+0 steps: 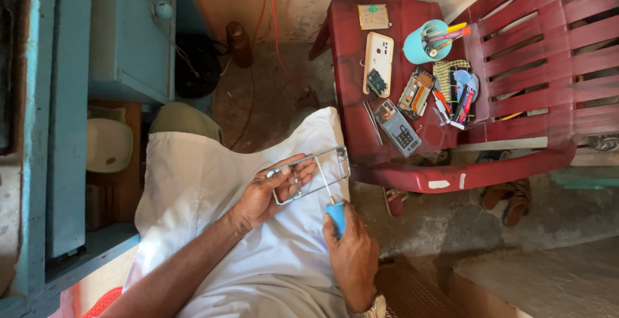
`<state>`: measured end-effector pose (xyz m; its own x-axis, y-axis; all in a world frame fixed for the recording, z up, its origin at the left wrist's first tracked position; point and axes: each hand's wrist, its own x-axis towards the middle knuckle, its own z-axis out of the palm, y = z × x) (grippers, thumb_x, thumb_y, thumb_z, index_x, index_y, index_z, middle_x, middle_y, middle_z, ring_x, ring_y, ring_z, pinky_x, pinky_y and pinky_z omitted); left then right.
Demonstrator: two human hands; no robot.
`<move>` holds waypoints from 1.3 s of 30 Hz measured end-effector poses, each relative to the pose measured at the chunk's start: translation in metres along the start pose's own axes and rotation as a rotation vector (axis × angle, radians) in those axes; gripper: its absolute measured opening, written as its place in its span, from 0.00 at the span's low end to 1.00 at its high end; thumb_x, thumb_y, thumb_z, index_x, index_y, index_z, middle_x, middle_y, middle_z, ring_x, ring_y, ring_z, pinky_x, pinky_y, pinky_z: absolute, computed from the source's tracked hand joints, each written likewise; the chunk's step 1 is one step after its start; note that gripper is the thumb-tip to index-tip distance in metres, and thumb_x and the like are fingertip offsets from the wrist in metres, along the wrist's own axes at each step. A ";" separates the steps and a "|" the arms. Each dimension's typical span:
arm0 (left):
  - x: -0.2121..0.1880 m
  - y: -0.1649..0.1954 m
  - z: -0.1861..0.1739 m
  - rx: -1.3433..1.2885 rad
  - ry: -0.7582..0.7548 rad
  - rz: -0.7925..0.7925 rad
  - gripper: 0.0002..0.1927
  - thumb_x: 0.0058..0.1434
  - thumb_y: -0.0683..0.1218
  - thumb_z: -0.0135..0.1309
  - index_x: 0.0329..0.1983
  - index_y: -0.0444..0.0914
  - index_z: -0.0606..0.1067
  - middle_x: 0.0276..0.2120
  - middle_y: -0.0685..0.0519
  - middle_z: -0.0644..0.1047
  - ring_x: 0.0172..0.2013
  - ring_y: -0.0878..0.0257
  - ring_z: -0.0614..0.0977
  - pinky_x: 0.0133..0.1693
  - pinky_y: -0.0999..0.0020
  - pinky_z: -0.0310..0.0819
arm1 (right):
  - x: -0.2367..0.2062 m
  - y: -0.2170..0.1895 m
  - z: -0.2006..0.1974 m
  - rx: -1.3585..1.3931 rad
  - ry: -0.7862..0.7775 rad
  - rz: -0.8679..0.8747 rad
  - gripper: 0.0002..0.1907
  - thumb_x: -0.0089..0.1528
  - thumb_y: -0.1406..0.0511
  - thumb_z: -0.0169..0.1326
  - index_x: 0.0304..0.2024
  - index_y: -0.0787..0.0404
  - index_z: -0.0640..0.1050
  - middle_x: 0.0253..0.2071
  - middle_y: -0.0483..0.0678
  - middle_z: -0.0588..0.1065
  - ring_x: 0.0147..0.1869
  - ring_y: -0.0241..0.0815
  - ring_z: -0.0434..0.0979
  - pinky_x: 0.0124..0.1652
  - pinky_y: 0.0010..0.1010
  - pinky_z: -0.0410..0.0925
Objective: The person uses a blue-handled screwdriver to manipulate a small metal frame held in their left hand. They repeatedly insert the screwdriver into the frame's joints and turn it, likely tightening or loosening screws. The task is performed while seated with the object resting on their lap.
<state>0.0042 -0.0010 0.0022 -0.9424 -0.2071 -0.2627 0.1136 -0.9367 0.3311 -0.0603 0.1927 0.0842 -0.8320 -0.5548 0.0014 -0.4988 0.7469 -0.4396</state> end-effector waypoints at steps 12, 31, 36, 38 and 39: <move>-0.001 0.001 -0.001 0.036 0.018 -0.004 0.28 0.70 0.45 0.47 0.71 0.28 0.61 0.68 0.38 0.68 0.68 0.51 0.70 0.67 0.58 0.65 | 0.003 0.007 0.003 -0.046 0.023 0.003 0.25 0.61 0.56 0.57 0.55 0.65 0.76 0.45 0.62 0.80 0.38 0.62 0.82 0.35 0.46 0.74; 0.000 0.002 -0.001 0.028 0.026 -0.002 0.29 0.70 0.45 0.48 0.71 0.27 0.61 0.67 0.36 0.69 0.67 0.50 0.71 0.68 0.58 0.65 | 0.005 0.007 0.003 -0.052 0.009 0.018 0.25 0.62 0.55 0.57 0.55 0.63 0.75 0.44 0.61 0.80 0.39 0.63 0.82 0.36 0.48 0.73; 0.001 0.001 -0.001 0.011 0.029 0.003 0.28 0.70 0.44 0.48 0.70 0.27 0.61 0.67 0.37 0.68 0.67 0.50 0.71 0.68 0.57 0.65 | 0.003 0.003 0.005 -0.020 0.035 -0.141 0.25 0.62 0.56 0.55 0.55 0.67 0.74 0.47 0.63 0.80 0.41 0.63 0.82 0.36 0.47 0.74; 0.000 0.002 -0.002 0.025 0.038 0.000 0.28 0.70 0.45 0.47 0.71 0.27 0.61 0.67 0.37 0.68 0.67 0.50 0.71 0.68 0.57 0.65 | 0.004 0.004 0.004 -0.036 0.003 -0.034 0.26 0.62 0.55 0.56 0.56 0.65 0.75 0.45 0.62 0.80 0.40 0.63 0.82 0.36 0.48 0.73; 0.000 0.002 -0.002 0.032 0.042 -0.002 0.28 0.70 0.45 0.47 0.71 0.28 0.61 0.67 0.37 0.68 0.67 0.50 0.71 0.68 0.57 0.65 | 0.006 0.004 0.004 -0.046 -0.012 0.019 0.26 0.62 0.54 0.57 0.56 0.64 0.75 0.45 0.61 0.80 0.40 0.63 0.82 0.37 0.48 0.73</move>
<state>0.0051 -0.0034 0.0013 -0.9285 -0.2178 -0.3008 0.1014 -0.9279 0.3588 -0.0661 0.1913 0.0791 -0.8388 -0.5442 -0.0178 -0.4934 0.7735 -0.3978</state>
